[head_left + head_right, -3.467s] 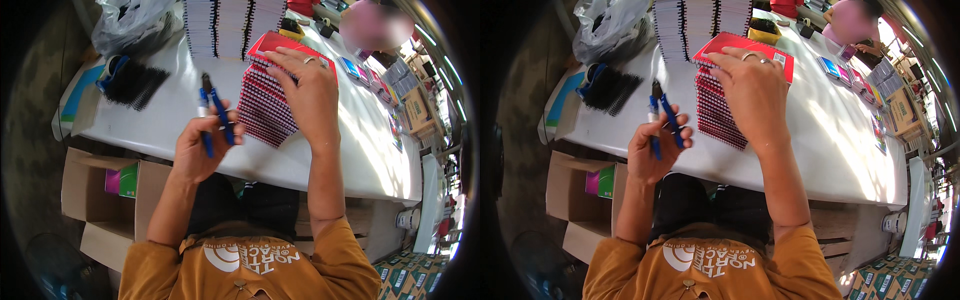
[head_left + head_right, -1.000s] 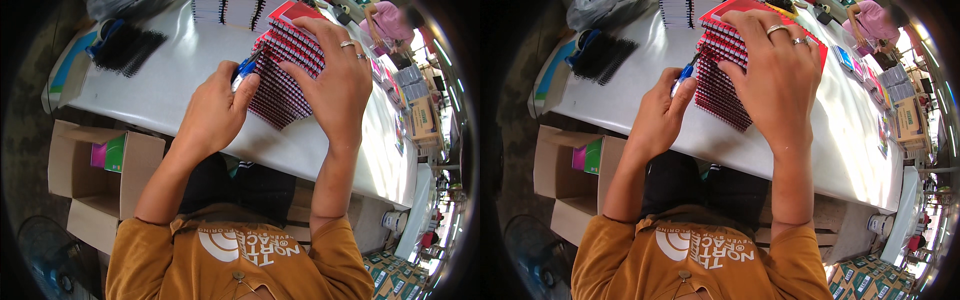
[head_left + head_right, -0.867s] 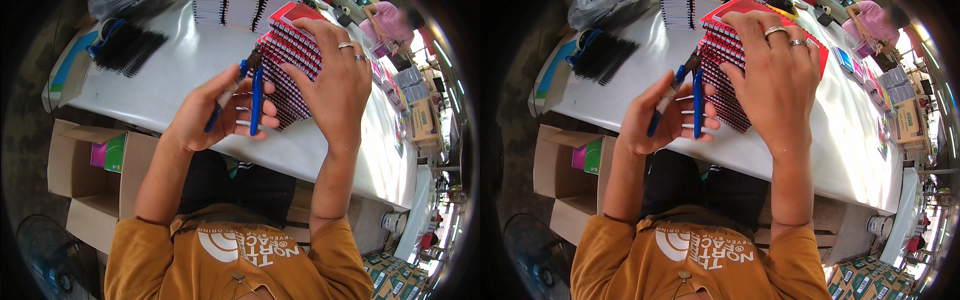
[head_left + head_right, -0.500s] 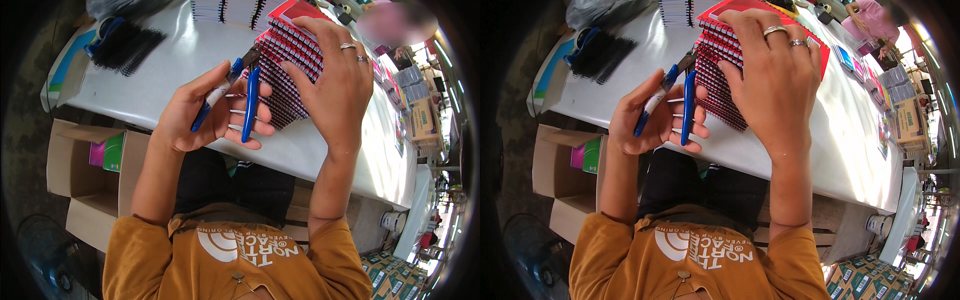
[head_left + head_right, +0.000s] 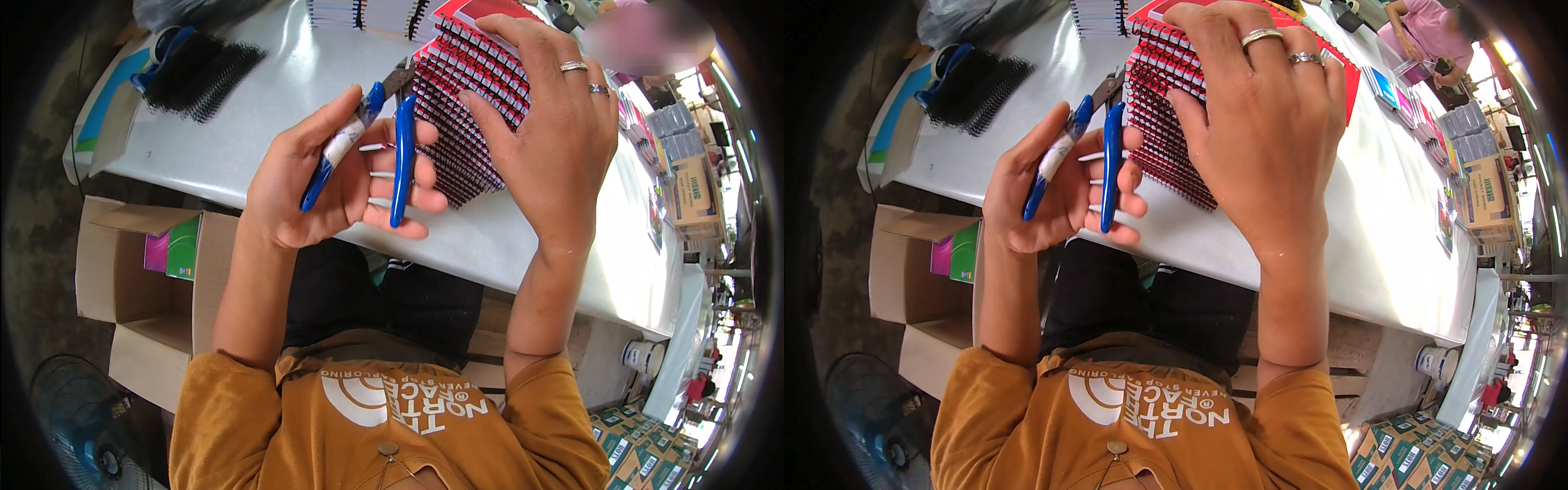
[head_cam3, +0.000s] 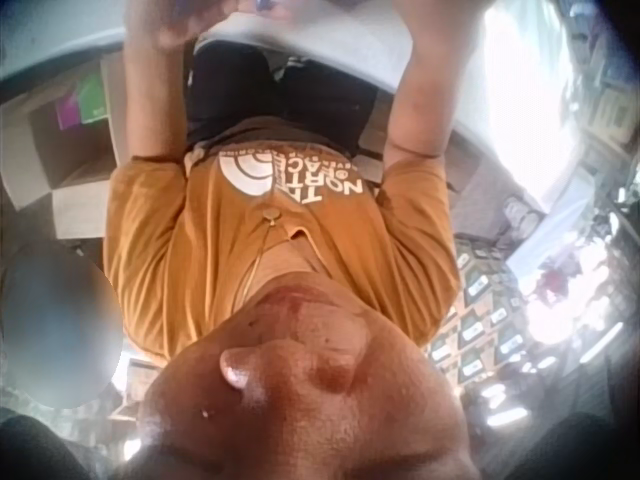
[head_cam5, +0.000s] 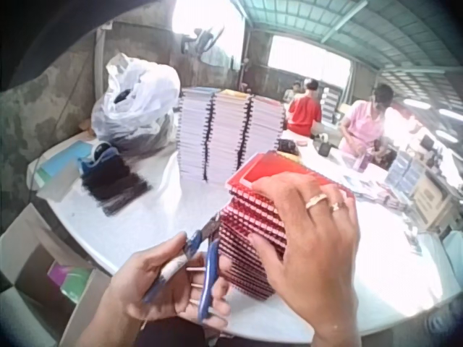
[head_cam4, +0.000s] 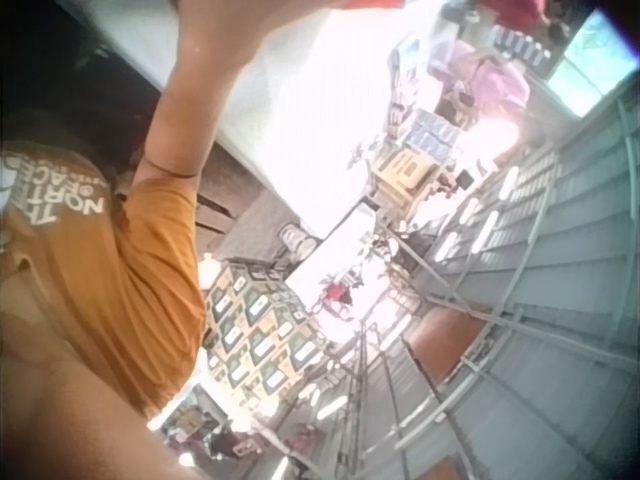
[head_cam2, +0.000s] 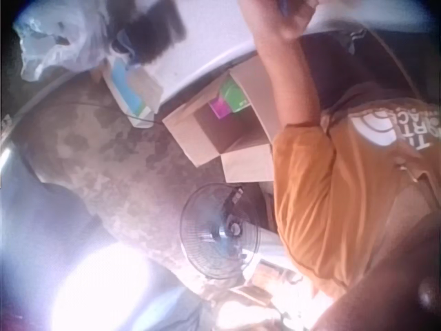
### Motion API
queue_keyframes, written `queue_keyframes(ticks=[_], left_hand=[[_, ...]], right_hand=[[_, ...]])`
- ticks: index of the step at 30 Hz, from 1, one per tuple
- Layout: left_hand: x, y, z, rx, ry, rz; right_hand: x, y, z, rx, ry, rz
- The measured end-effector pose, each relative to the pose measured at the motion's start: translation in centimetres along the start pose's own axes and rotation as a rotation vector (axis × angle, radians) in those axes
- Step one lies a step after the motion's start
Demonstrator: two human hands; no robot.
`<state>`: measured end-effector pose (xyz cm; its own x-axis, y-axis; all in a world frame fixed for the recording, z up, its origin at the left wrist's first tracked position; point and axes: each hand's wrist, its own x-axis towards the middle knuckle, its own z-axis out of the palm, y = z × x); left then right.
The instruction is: The person trims the excess plastic from the spiral bindings of a stack of notebooks using blue-handled snips.
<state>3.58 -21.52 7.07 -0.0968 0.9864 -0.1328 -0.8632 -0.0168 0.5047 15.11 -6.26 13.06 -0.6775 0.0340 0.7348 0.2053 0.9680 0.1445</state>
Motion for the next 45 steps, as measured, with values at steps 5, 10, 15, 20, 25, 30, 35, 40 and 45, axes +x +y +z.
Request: queue_keyframes(ticks=[5, 10, 15, 20, 25, 30, 35, 40, 45], left_hand=[[0.5, -1.0, 0.0, 0.923, 0.405, 0.27], [1.5, -2.0, -1.3, 1.002, 0.376, 0.324], [0.4, -0.9, -2.2, -0.015, -0.099, 0.033], [1.4, -3.0, -0.4, 1.518, 0.689, 0.5], [1.2, -2.5, -1.6, 0.18, 0.168, 0.128], [1.1, -2.5, -1.8, 0.746, 0.365, 0.215], [1.8, -3.7, -2.3, 0.822, 0.39, 0.292], [1.0, -2.7, -3.3, 0.104, 0.029, 0.069], [1.9, -4.4, -2.5, 1.346, 0.62, 0.41]], right_hand=[[-0.1, 0.1, 0.1, 0.0, 0.011, -0.011], [-0.1, -0.3, 0.6, -0.089, 0.078, -0.01], [0.2, -1.0, 0.0, -0.042, 0.041, 0.005], [-0.2, -0.2, 0.7, -0.088, 0.059, -0.034], [0.1, -1.0, -0.2, -0.095, -0.001, -0.004], [-0.2, -0.7, 0.5, -0.1, -0.002, -0.002], [0.0, -1.0, 0.0, -0.125, 0.016, -0.013], [0.1, -0.9, 0.3, -0.097, 0.041, -0.03], [-0.1, -0.7, 0.2, -0.137, -0.014, -0.003]])
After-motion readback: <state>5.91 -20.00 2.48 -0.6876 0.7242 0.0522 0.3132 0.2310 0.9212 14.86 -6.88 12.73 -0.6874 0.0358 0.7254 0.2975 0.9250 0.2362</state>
